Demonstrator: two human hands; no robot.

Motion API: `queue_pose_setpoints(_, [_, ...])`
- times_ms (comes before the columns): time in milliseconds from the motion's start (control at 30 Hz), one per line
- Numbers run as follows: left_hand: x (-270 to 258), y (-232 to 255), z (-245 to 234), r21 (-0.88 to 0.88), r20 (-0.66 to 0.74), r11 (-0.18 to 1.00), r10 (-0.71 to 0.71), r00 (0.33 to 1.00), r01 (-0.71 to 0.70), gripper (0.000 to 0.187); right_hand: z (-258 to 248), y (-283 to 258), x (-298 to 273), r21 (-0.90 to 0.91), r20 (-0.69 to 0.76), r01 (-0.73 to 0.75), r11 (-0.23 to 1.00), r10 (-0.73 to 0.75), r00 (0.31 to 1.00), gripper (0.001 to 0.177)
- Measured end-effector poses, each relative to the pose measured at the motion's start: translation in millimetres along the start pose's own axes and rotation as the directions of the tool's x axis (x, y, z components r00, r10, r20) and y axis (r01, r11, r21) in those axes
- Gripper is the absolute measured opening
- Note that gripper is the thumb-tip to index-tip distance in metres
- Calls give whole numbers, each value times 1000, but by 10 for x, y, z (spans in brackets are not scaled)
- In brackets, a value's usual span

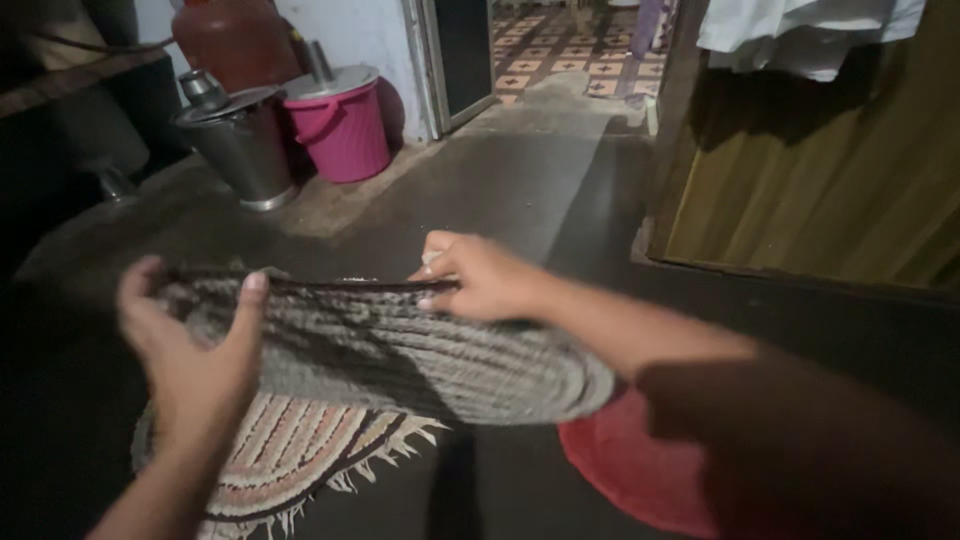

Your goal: The person folds a red cloth and places it on the floor. They then pick up a striped rug, shake it, and wipe it with a cloth. Finally, they use a sponge to scrub the rug's surface.

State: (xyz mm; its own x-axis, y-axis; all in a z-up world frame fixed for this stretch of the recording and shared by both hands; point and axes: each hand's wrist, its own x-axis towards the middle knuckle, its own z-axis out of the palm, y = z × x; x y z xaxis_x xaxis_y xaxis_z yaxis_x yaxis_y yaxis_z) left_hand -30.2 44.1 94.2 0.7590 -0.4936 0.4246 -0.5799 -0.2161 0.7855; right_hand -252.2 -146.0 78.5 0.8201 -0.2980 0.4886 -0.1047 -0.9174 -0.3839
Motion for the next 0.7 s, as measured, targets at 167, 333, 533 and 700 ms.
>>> queue_pose_setpoints(167, [81, 3, -354, 454, 212, 888, -27, 977, -74, 71, -448, 143, 75, 102, 159, 175, 979, -189, 969, 37])
queue_pose_setpoints(333, [-27, 68, -370, 433, 288, 898, -214, 934, 72, 52, -475, -56, 122, -387, -198, 64, 920, -150, 969, 70])
queue_pose_setpoints(533, [-54, 103, -376, 471, 219, 881, -165, 962, 44, 46, -386, 157, -91, -503, -248, -193, 842, 73, 966, 60])
queue_pose_setpoints(700, [71, -95, -445, 432, 97, 837, -414, 905, 336, 44, -570, 895, -560, -628, -263, -404, 666, 306, 915, 23])
